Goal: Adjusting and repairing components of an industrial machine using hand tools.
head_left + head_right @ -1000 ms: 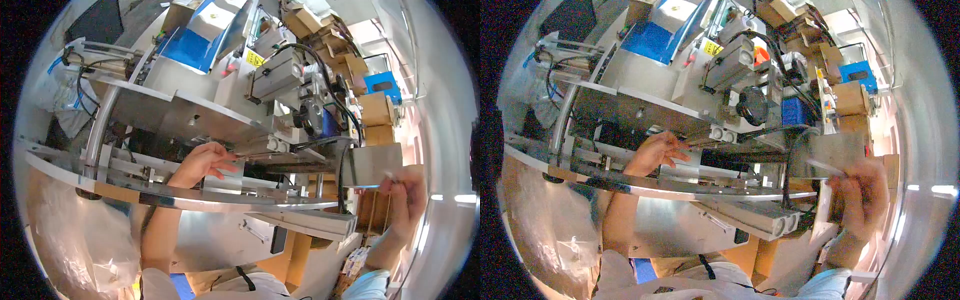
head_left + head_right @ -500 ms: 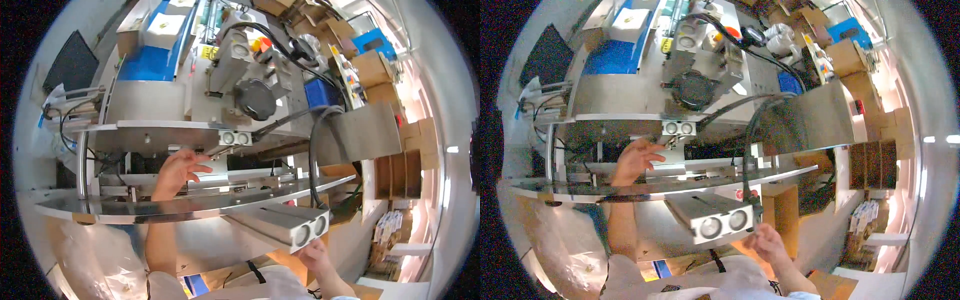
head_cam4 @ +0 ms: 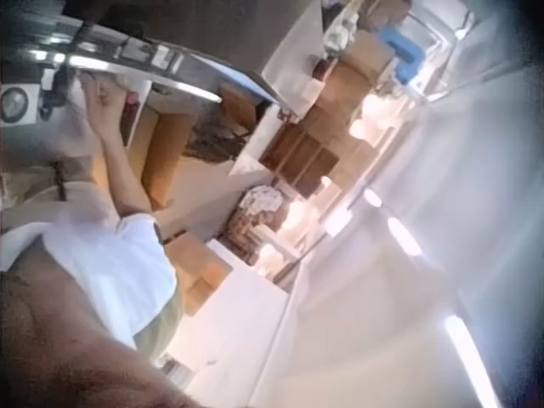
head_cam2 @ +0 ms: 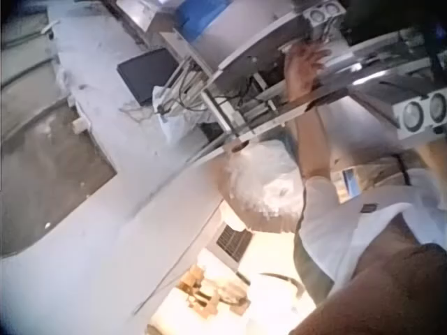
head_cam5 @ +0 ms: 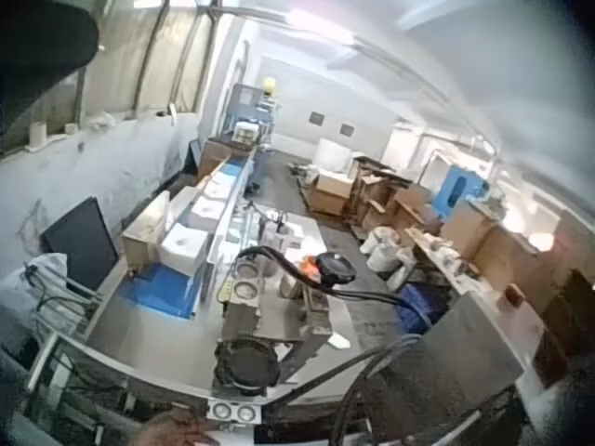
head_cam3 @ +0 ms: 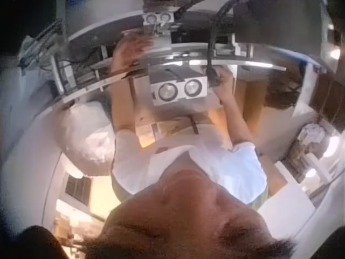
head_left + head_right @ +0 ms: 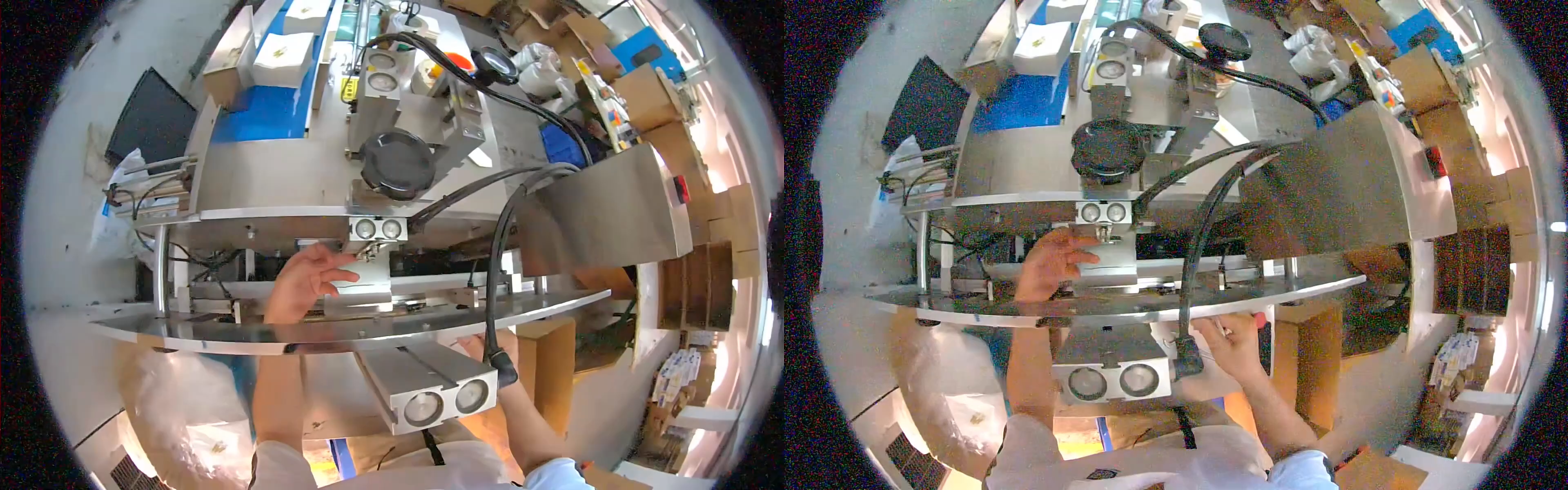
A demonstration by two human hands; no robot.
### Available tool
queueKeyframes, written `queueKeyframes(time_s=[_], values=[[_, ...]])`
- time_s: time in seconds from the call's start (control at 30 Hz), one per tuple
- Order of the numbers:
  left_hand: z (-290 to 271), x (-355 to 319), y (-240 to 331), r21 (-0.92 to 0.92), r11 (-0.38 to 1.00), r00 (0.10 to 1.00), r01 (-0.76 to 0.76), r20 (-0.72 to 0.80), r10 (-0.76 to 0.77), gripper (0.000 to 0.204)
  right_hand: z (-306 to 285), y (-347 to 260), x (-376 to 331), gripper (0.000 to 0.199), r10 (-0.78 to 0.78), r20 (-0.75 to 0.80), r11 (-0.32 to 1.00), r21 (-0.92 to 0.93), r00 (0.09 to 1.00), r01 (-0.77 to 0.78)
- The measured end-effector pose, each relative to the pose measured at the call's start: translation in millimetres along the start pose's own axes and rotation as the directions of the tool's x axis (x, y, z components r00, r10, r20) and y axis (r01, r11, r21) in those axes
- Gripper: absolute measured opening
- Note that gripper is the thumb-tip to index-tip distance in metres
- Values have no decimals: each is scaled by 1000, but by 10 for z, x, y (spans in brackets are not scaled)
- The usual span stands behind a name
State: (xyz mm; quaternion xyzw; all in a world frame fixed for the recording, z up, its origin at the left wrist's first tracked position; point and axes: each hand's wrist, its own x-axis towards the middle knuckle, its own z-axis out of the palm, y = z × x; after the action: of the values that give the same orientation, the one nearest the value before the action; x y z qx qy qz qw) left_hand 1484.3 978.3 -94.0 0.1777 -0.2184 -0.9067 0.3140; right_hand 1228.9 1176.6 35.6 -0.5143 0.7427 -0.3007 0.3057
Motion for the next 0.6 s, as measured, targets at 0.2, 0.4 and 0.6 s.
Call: queueKeyframes(time_s=[0.2,0.4,0.6], values=[[108,-24,29,20,1000,997,21,-71,-20,17,86,168,-246,23,185,53,838,513,981,-185],[230,2,65,34,999,991,37,-130,-32,14,106,303,-421,37,332,335,437,774,882,-458],[179,-17,67,80,996,993,33,-117,-23,11,159,265,-290,13,184,152,728,643,971,-239]])
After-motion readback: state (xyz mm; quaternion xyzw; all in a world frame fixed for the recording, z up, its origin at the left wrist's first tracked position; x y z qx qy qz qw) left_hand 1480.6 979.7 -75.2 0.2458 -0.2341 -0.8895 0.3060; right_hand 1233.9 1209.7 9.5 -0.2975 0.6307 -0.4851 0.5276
